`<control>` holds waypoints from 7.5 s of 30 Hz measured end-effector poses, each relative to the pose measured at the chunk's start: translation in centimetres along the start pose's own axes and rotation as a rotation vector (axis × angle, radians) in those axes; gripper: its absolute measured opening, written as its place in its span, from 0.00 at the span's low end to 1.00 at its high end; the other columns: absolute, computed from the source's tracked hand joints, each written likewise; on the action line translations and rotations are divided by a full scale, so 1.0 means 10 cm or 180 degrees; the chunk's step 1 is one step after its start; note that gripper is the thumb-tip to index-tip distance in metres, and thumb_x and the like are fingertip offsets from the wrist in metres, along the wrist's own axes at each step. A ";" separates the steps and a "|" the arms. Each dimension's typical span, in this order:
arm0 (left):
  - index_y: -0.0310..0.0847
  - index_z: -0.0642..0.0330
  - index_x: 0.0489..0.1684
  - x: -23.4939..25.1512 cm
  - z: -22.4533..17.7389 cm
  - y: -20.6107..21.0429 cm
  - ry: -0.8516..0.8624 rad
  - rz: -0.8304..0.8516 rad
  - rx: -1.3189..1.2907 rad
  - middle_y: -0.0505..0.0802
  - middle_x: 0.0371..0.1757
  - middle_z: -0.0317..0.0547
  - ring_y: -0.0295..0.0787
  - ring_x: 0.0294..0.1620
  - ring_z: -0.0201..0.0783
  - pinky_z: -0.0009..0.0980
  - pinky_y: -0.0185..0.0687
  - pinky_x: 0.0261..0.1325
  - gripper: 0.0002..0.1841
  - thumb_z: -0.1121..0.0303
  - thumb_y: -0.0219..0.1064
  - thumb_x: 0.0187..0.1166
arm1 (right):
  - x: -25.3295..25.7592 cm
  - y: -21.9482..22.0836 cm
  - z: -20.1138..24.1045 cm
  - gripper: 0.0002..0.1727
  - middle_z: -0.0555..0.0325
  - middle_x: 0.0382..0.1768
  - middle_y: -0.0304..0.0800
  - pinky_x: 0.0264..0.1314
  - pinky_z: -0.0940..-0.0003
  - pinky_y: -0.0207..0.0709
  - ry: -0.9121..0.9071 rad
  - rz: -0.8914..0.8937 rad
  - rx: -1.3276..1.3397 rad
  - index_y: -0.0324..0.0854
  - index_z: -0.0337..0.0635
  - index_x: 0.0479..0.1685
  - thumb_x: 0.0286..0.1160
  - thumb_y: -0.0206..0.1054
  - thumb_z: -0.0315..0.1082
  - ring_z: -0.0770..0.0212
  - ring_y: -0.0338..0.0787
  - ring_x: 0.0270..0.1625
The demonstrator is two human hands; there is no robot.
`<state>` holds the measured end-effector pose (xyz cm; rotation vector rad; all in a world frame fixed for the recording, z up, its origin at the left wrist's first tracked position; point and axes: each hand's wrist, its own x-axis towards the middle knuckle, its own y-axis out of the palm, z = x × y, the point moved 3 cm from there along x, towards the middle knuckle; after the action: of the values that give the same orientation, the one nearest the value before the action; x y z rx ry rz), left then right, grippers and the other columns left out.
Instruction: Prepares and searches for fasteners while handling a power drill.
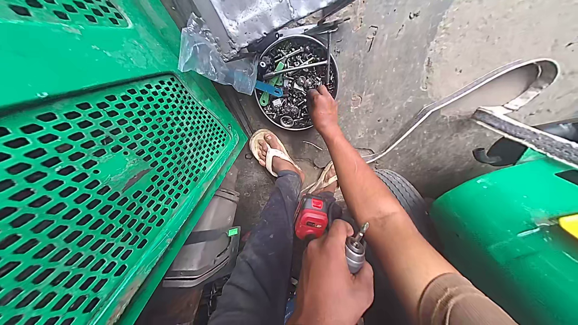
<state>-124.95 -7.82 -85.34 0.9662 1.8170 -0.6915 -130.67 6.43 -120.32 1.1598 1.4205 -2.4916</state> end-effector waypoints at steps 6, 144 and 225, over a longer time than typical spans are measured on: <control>0.85 0.48 0.51 0.01 -0.02 0.05 -0.0005 0.0059 0.0132 0.92 0.30 0.30 0.89 0.29 0.27 0.31 0.86 0.30 0.21 0.63 0.77 0.55 | -0.41 0.02 -0.39 0.07 0.59 0.28 0.84 0.28 0.70 0.81 0.1099 -0.0307 0.4861 0.82 0.37 0.48 0.85 0.60 0.30 0.67 0.81 0.23; 0.87 0.50 0.51 0.11 -0.14 0.10 0.0003 -0.0025 0.0212 0.93 0.33 0.30 0.90 0.31 0.26 0.30 0.87 0.34 0.21 0.63 0.78 0.56 | 0.04 -0.02 0.00 0.16 0.52 0.53 0.95 0.55 0.35 0.82 0.0686 0.0143 0.0245 0.89 0.54 0.60 0.84 0.61 0.46 0.45 0.94 0.58; 0.87 0.49 0.49 0.02 -0.02 0.11 0.0134 0.0019 0.0300 0.92 0.32 0.31 0.89 0.31 0.28 0.32 0.86 0.33 0.19 0.63 0.77 0.55 | -0.35 -0.02 -1.09 0.27 0.66 0.19 0.83 0.21 0.72 0.71 0.1289 -0.0371 0.3291 0.85 0.43 0.29 0.92 0.54 0.51 0.71 0.76 0.18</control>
<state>-124.20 -7.03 -85.50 1.0548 1.8310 -0.7641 -121.92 13.71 -121.21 1.7984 0.0771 -3.2820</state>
